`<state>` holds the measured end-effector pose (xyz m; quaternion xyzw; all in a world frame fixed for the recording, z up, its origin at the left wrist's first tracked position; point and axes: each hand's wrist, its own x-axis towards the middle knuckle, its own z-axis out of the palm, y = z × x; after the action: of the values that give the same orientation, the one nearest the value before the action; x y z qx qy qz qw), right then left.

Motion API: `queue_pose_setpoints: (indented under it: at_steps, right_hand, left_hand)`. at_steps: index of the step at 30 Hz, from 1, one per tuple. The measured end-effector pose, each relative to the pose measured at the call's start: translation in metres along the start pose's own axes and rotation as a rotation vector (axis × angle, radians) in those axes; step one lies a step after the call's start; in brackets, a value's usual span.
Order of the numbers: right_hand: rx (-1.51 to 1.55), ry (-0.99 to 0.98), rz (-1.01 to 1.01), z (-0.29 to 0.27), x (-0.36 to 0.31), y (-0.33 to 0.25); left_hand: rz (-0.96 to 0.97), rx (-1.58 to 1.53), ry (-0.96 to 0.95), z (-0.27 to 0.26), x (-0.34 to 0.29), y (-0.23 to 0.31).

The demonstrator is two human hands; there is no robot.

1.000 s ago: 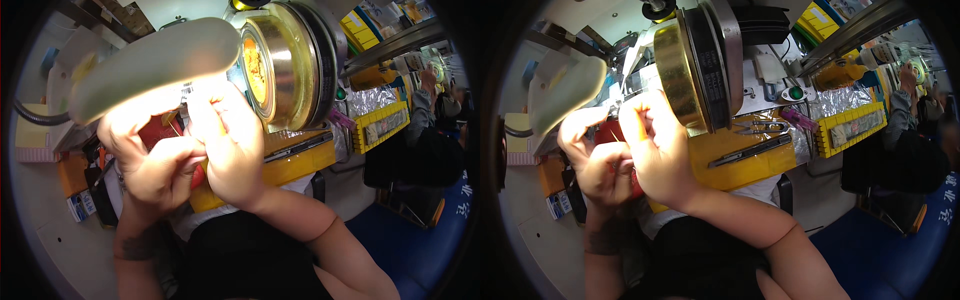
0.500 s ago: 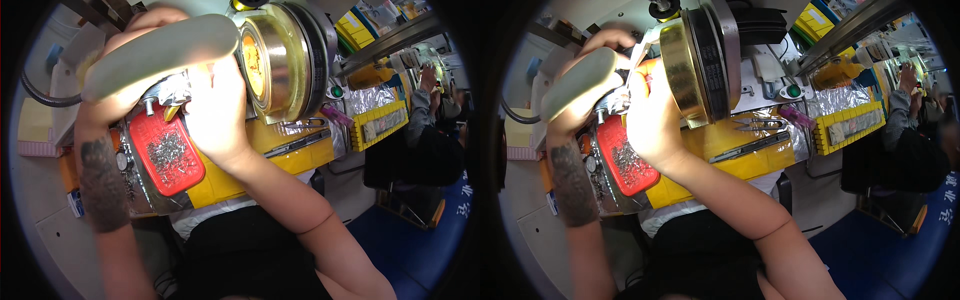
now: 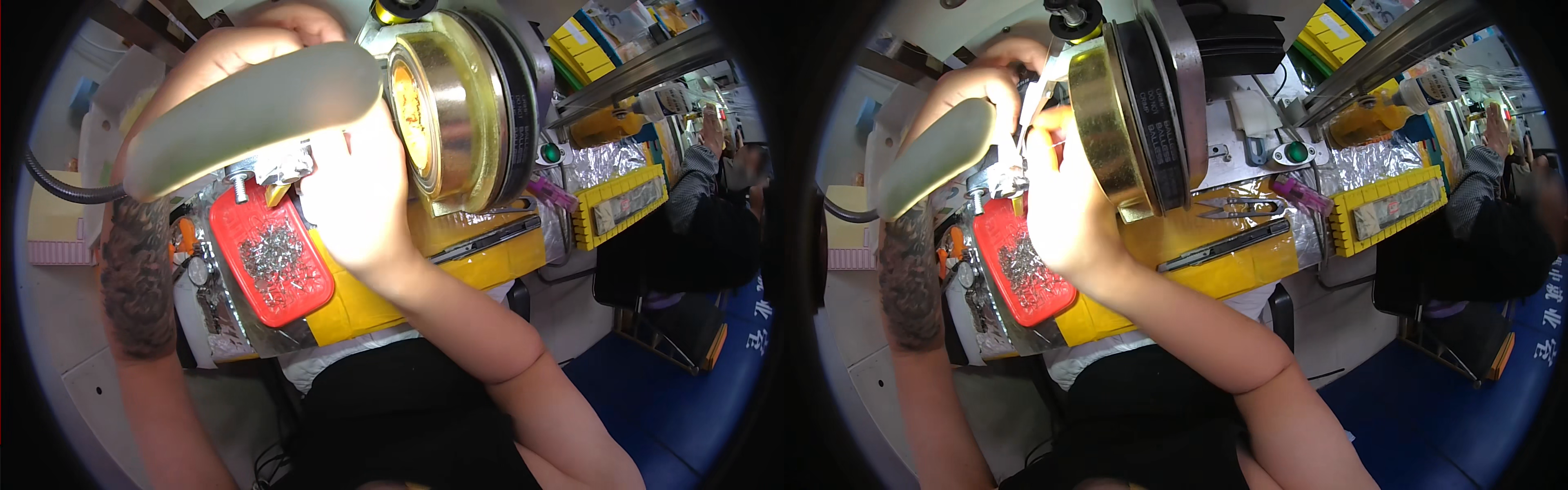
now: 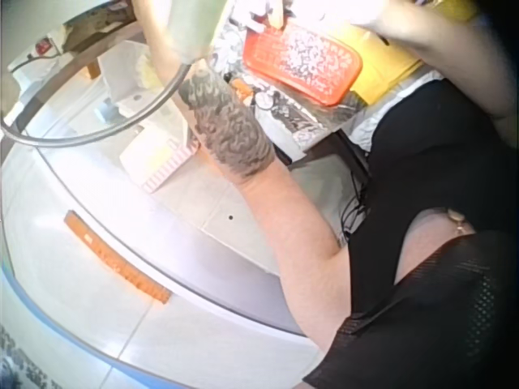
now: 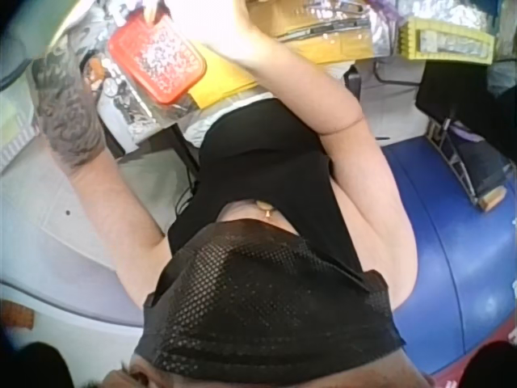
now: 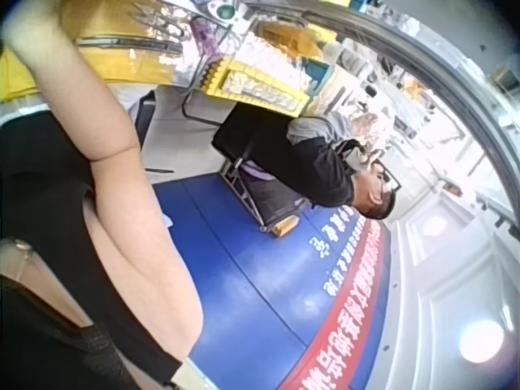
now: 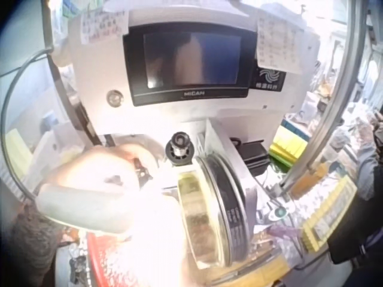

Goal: Assembling small metal pins into a fixture using glue and precision hand tools at a workbench.

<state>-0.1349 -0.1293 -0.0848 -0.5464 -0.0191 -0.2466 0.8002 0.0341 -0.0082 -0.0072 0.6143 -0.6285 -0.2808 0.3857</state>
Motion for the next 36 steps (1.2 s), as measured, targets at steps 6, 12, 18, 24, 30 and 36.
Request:
queue_pose_setpoints:
  at_steps: [6,12,18,24,30,36]
  right_hand:
    - [-0.054,-0.109,0.300,-0.030,-0.073,-0.041]
    - [-0.998,-0.553,-0.191,-0.098,-0.069,-0.052]
    - [-1.162,-0.706,-0.278,-0.087,-0.056,-0.039]
    - [-0.840,-0.527,-0.217,-0.094,-0.055,-0.029]
    - [-0.879,-0.277,-0.328,-0.065,-0.046,-0.011]
    - [-0.955,-0.266,-0.281,-0.067,-0.052,-0.014]
  left_hand:
    - [-0.059,0.129,0.477,0.055,-0.009,0.034]
    - [-0.397,0.181,0.761,0.120,-0.010,0.079]
    - [-0.291,0.426,0.868,0.154,-0.026,0.057]
    - [-0.177,0.613,0.898,0.166,-0.044,0.031]
    - [-0.228,0.635,0.863,0.168,-0.046,0.024]
    - [-0.189,0.654,0.937,0.167,-0.043,0.022]
